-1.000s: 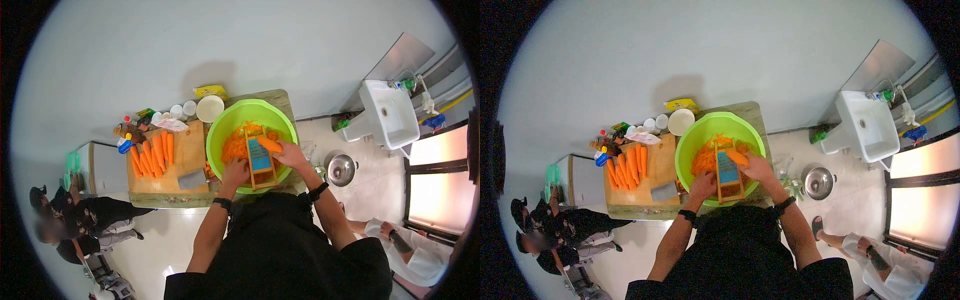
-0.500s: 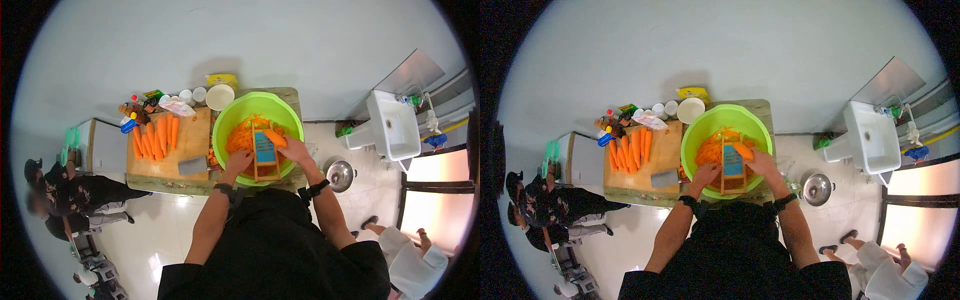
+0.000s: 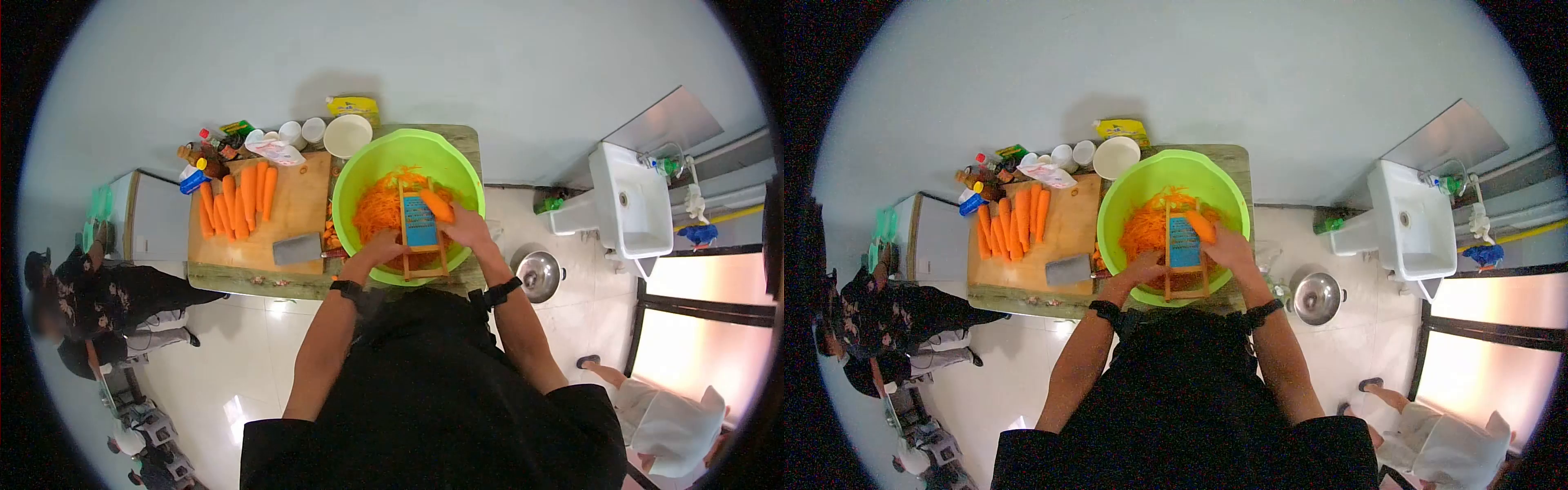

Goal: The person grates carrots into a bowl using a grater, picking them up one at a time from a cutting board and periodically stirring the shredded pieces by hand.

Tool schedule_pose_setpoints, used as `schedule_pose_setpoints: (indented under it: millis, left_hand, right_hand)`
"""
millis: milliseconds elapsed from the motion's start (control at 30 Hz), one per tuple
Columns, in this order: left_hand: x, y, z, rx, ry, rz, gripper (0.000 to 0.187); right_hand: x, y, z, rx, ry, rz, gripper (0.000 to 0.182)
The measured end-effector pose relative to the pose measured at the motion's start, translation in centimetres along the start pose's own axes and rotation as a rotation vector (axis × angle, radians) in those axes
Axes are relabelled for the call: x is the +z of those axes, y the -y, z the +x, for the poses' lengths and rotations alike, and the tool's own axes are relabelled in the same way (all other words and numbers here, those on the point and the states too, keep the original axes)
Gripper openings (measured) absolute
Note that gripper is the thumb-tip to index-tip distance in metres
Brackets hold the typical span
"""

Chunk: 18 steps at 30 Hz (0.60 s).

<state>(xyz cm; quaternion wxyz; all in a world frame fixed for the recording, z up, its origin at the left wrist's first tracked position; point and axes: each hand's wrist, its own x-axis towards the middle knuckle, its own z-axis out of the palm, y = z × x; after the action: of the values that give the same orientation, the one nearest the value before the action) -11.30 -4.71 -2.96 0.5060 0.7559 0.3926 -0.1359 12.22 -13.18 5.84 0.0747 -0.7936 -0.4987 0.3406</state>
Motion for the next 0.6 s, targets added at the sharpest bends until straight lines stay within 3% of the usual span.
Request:
schedule_pose_setpoints:
  millis: [133, 233, 333, 400, 600]
  left_hand:
    - [0.7, -1.5, -0.8, -0.11, 0.104, 0.144, 0.111]
    - [1.3, -1.7, -1.6, -0.138, 0.093, 0.022, 0.123]
    - [2.3, -1.6, -1.3, -0.196, 0.062, 0.081, 0.125]
    - [3.2, -1.8, -1.2, -0.216, 0.044, 0.112, 0.125]
    - [3.8, -1.7, -0.6, -0.237, 0.019, 0.09, 0.125]
  right_hand:
    - [0.6, -0.6, 0.3, -0.044, -0.059, 0.148, 0.068]
    - [-0.1, 0.1, -0.5, -0.102, -0.108, 0.219, 0.066]
    - [-3.1, 1.5, -3.4, -0.015, -0.051, 0.147, 0.062]
    - [-4.0, 1.0, -4.6, -0.156, -0.012, -0.038, 0.058]
    - [-6.8, 2.6, -9.3, -0.227, 0.095, -0.127, 0.047]
